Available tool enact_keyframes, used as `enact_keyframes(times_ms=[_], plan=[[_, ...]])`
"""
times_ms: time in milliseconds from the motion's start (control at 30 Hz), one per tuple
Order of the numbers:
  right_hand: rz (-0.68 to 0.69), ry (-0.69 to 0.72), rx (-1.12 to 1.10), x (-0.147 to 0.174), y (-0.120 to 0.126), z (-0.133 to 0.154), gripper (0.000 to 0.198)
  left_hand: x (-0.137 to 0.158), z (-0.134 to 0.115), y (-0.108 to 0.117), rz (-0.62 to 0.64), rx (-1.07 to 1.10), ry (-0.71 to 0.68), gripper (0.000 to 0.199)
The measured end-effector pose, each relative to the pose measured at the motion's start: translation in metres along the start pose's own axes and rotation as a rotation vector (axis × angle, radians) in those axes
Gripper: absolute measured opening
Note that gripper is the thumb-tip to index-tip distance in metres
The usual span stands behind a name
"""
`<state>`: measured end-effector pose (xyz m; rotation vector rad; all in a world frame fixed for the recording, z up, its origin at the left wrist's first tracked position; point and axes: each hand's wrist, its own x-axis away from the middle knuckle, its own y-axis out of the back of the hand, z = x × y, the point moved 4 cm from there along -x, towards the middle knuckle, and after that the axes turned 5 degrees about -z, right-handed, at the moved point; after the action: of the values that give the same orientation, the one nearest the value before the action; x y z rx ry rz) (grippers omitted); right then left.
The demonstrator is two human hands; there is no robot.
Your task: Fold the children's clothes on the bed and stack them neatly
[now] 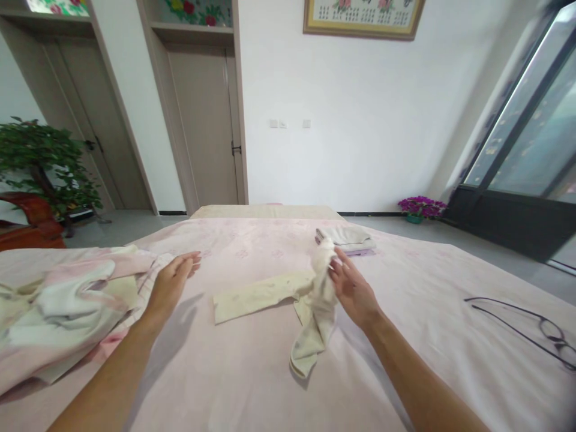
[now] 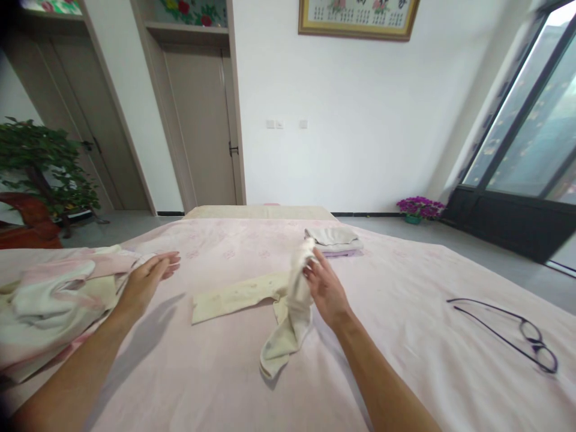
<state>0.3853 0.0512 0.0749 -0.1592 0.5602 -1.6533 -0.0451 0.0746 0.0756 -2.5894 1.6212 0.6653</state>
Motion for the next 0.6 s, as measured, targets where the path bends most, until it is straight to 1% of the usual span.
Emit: enact_keyframes(times_ms=[33, 67, 100, 167, 233, 267, 333, 400, 500, 600], plan=[[0.134, -0.013, -0.007, 0.006, -0.018, 0.005, 0.051, 0.005, 0.005, -0.013, 0.072, 0.108, 0.076, 0.056], [0.216, -0.008, 0.000, 0.011, -0.030, 0.007, 0.051, 0.009, 0.010, -0.024, 0.130, 0.183, 0.146, 0.060], [0.254, 0.006, 0.025, 0.014, -0.037, 0.007, 0.049, 0.013, 0.014, -0.032, 0.169, 0.233, 0.210, 0.063], [0.231, 0.027, 0.124, 0.012, -0.034, -0.003, 0.043, 0.020, 0.022, -0.040, 0.229, 0.283, 0.328, 0.067], [0.154, 0.022, 0.261, 0.007, -0.019, -0.023, 0.039, 0.026, 0.026, -0.044, 0.284, 0.268, 0.428, 0.069], [0.118, 0.021, 0.331, 0.004, -0.010, -0.034, 0.039, 0.029, 0.026, -0.045, 0.305, 0.240, 0.445, 0.069], [0.084, 0.032, 0.451, 0.001, 0.003, -0.053, 0.039, 0.033, 0.024, -0.048, 0.352, 0.163, 0.399, 0.069], [0.117, 0.039, 0.535, 0.003, 0.008, -0.064, 0.039, 0.037, 0.021, -0.055, 0.388, 0.081, 0.300, 0.074], [0.261, 0.063, 0.636, 0.013, -0.002, -0.065, 0.035, 0.042, 0.024, -0.066, 0.402, -0.048, 0.181, 0.080], [0.399, 0.149, 0.733, 0.028, -0.019, -0.056, 0.026, 0.043, 0.033, -0.071, 0.324, -0.184, 0.152, 0.082]])
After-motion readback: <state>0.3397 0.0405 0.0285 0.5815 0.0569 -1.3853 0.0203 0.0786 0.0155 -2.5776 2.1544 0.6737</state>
